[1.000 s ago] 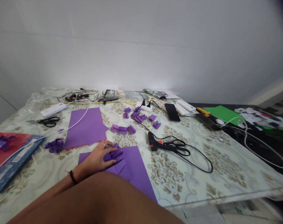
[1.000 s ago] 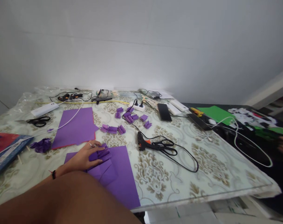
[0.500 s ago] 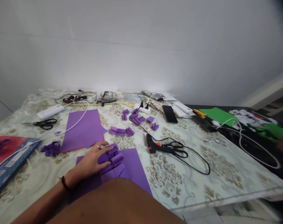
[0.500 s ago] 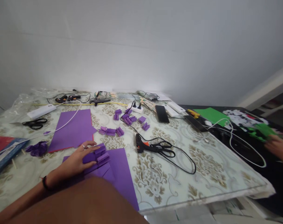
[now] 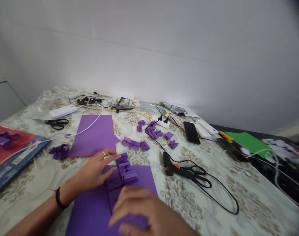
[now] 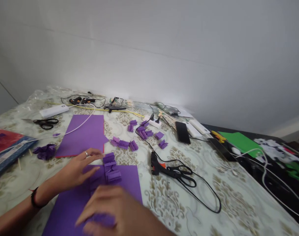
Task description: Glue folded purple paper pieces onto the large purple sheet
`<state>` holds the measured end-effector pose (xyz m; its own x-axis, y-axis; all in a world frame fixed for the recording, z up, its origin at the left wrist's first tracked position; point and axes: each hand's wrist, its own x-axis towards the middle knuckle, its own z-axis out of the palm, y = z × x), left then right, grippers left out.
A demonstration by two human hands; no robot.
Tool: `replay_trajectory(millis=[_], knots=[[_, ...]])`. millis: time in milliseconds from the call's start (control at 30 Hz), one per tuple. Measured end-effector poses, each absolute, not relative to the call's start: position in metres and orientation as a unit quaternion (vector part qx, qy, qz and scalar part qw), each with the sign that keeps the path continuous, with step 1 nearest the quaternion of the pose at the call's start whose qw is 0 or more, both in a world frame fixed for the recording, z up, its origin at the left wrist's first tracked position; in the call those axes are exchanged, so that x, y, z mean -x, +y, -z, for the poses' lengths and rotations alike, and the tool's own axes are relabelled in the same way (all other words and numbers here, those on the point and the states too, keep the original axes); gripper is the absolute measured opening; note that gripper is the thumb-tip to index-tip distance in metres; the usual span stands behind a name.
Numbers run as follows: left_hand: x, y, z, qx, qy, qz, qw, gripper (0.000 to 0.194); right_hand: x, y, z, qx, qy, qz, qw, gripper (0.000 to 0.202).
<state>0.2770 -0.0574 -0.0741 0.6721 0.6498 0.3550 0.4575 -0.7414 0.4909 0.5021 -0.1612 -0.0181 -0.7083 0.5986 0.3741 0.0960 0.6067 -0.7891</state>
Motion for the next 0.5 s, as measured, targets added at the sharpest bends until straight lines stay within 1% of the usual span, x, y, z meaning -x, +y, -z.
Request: replay_trajectory(millis=[67, 133, 200, 267, 500], knots=[[-0.28, -0.059, 0.077, -0.892, 0.321, -0.262, 0.182, 0.045, -0.535, -0.141, 0.02, 0.316, -0.796, -0.377, 0.353, 0.018], [-0.283, -0.059, 0.081, -0.882, 0.347, -0.261, 0.182, 0.049, -0.561, -0.127, 0.026, 0.372, -0.8, -0.342, 0.323, 0.015], [-0.286, -0.06, 0.085, -0.874, 0.371, -0.251, 0.187, 0.051, -0.573, -0.118, 0.036, 0.408, -0.811, -0.321, 0.27, 0.027], [-0.288, -0.06, 0.087, -0.871, 0.383, -0.238, 0.196, 0.05, -0.575, -0.114, 0.049, 0.422, -0.815, -0.313, 0.245, 0.033], [-0.292, -0.059, 0.095, -0.878, 0.361, -0.223, 0.223, 0.032, -0.561, -0.115, 0.075, 0.41, -0.82, -0.303, 0.26, 0.033]])
